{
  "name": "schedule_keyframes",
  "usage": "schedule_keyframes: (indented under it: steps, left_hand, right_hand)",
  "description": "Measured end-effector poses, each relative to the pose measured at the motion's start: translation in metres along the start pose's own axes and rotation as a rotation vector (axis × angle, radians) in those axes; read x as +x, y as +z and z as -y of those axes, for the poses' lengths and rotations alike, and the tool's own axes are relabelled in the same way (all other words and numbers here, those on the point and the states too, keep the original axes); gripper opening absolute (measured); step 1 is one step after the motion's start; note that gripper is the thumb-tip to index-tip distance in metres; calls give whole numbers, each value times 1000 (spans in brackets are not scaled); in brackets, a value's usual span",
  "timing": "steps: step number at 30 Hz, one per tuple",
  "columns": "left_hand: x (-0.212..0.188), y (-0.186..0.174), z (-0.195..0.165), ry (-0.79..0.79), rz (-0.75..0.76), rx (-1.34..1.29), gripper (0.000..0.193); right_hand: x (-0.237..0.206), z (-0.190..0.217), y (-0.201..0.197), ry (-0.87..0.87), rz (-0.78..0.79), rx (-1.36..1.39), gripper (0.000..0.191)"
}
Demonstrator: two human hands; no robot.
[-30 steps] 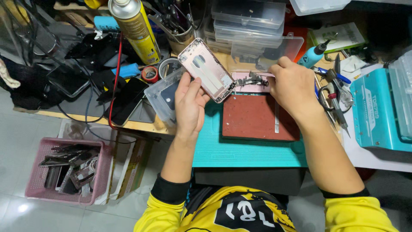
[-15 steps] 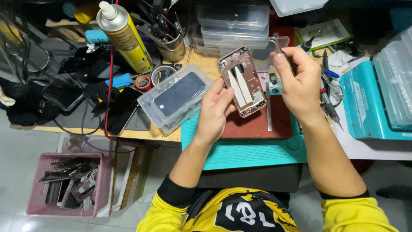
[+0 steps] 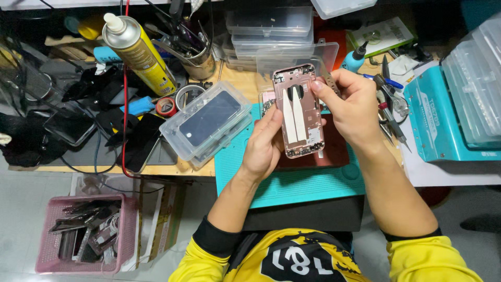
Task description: The person disassembles a smartphone, using a pry tool to separate the frame and remove internal components. They place removed parts into plastic storage boxes, then hold the phone chassis and use a tool to work on the internal board and battery area.
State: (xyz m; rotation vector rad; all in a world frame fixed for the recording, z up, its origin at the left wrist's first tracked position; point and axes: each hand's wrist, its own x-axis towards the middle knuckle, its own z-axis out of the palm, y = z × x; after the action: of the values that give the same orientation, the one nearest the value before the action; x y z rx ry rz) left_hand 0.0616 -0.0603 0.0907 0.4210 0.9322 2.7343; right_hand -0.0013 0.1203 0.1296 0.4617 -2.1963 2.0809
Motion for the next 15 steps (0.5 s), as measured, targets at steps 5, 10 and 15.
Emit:
schedule_keyframes:
  steps: [5, 10, 15]
  left_hand:
    - [0, 3, -4, -32, 49, -93, 59]
    - [-1, -4, -2, -154, 81, -121, 63]
    - [-2, -24, -5, -27, -29, -179, 64]
  right_hand:
    - [-1, 6, -2, 63, 19, 155, 8]
    - [5, 6, -10, 48, 25, 216, 11]
    - [5, 1, -21, 105, 9, 245, 13]
